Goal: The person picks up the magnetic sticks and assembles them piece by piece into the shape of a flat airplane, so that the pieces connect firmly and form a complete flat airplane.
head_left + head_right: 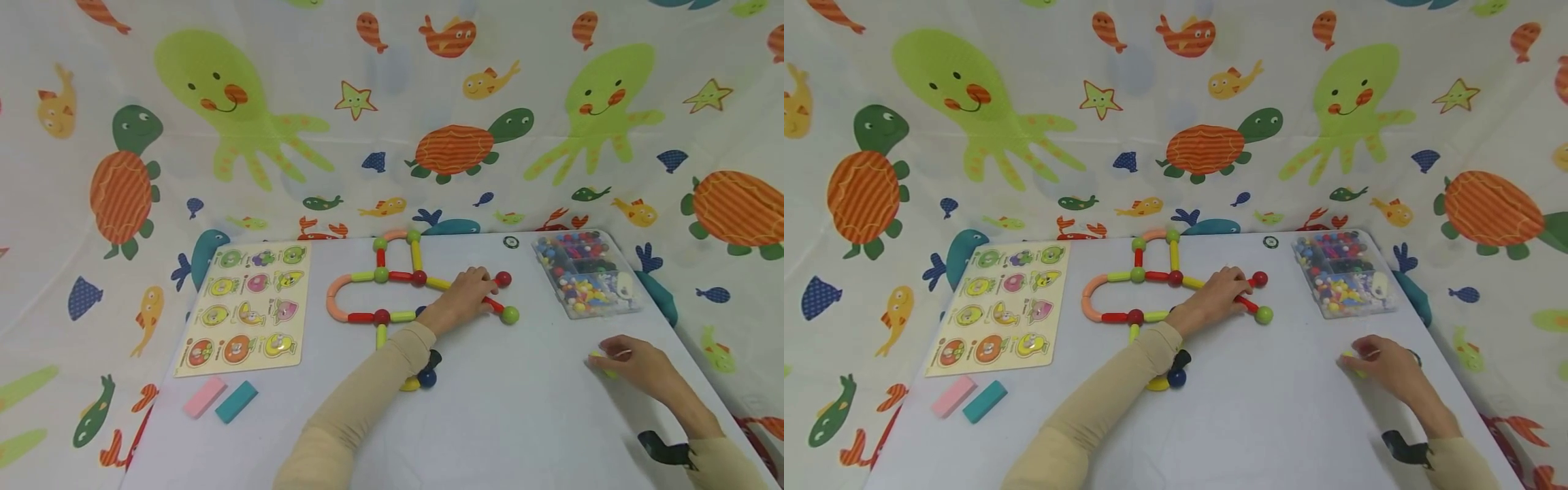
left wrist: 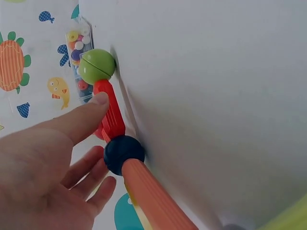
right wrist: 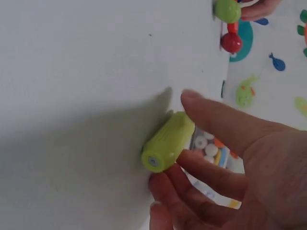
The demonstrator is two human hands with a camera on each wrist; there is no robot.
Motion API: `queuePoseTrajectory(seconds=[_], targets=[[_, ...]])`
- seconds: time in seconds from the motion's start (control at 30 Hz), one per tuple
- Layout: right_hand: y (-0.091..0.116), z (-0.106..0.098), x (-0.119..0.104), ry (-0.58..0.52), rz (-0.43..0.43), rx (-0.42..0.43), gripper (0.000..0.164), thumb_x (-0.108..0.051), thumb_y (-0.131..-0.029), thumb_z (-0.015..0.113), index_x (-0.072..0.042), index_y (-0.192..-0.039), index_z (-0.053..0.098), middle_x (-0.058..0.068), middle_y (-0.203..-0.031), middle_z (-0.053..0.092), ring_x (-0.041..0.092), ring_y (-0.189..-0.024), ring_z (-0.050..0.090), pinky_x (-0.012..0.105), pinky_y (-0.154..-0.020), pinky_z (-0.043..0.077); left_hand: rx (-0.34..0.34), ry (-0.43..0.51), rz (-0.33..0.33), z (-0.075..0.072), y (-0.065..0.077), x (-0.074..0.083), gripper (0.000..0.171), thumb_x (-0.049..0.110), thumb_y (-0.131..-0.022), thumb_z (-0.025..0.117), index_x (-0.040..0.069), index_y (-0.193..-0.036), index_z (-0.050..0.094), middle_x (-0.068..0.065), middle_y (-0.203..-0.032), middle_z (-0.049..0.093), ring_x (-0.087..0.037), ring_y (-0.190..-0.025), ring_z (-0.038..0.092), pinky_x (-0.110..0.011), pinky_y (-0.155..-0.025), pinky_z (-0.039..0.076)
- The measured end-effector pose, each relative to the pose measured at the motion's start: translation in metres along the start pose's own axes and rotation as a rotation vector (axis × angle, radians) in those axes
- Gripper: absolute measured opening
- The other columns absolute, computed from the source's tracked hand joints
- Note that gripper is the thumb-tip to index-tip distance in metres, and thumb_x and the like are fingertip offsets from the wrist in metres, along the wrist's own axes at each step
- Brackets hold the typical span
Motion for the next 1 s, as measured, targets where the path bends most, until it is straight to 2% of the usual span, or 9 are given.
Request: queuePoseTrajectory(seconds=[0.27, 0.4, 0.5, 0.67, 0.8, 1.0], targets=[[0.001, 0.005, 0.0, 0.028, 0.002, 0.04, 0.051, -0.038, -0.09, 0.076, 0.007, -0.111, 0.064, 0.021, -0.101, 0.069, 0.033, -0.09, 0.064, 0.042, -0.071, 0.054, -0.054, 0.041, -0.029, 0.006, -0.003, 0.001, 0.036, 0.031, -0.096, 0.071, 0.019, -0.13, 0.067, -0.003, -0.138, 0.054, -0.017, -0.122, 0.049, -0.03, -0.109, 0.043], [0.0, 0.006, -0.008, 0.003, -0.028, 0.093, 0.052, -0.038, -0.092, 0.073, 0.008, -0.113, 0.064, 0.022, -0.101, 0.069, 0.031, -0.089, 0.064, 0.037, -0.069, 0.054, -0.078, 0.072, -0.052, 0.01, -0.004, -0.002, 0.037, 0.031, -0.096, 0.071, 0.018, -0.13, 0.067, -0.003, -0.141, 0.053, -0.017, -0.123, 0.051, -0.03, -0.108, 0.045], [-0.002, 0.005, -0.024, -0.047, -0.077, 0.156, 0.055, -0.044, -0.095, 0.07, 0.006, -0.119, 0.064, 0.02, -0.104, 0.07, 0.029, -0.091, 0.063, 0.031, -0.067, 0.052, -0.089, 0.089, -0.062, 0.012, -0.005, -0.003, 0.037, 0.031, -0.096, 0.07, 0.018, -0.131, 0.067, -0.003, -0.143, 0.053, -0.017, -0.122, 0.052, -0.029, -0.107, 0.047], [-0.017, -0.003, -0.065, -0.165, -0.172, 0.254, 0.053, -0.048, -0.096, 0.066, -0.003, -0.123, 0.066, 0.019, -0.111, 0.072, 0.033, -0.101, 0.067, 0.022, -0.067, 0.052, -0.081, 0.097, -0.056, 0.013, -0.007, -0.005, 0.036, 0.031, -0.096, 0.071, 0.018, -0.129, 0.068, -0.003, -0.142, 0.053, -0.016, -0.123, 0.052, -0.028, -0.106, 0.047], [-0.04, -0.003, -0.093, -0.277, -0.158, 0.234, 0.056, -0.052, -0.096, 0.064, -0.007, -0.13, 0.064, 0.018, -0.121, 0.07, 0.03, -0.107, 0.066, 0.023, -0.075, 0.052, -0.077, 0.143, -0.047, 0.015, -0.009, -0.005, 0.037, 0.032, -0.096, 0.071, 0.017, -0.129, 0.067, -0.005, -0.148, 0.05, -0.018, -0.132, 0.05, -0.032, -0.112, 0.044], [-0.074, 0.005, -0.12, -0.431, -0.099, 0.18, 0.061, -0.051, -0.094, 0.068, -0.005, -0.134, 0.063, 0.018, -0.122, 0.071, 0.028, -0.1, 0.074, 0.037, -0.086, 0.056, -0.07, 0.246, -0.033, 0.015, -0.013, -0.004, 0.039, 0.029, -0.096, 0.072, 0.013, -0.131, 0.065, -0.006, -0.152, 0.048, -0.019, -0.139, 0.047, -0.03, -0.116, 0.039]])
Point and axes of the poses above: each hand's wrist, its own y-axis away from the middle knuckle, its own z-axis out of the palm, x = y × z, the point moved 9 cm from there along -y, towards the middle knuckle
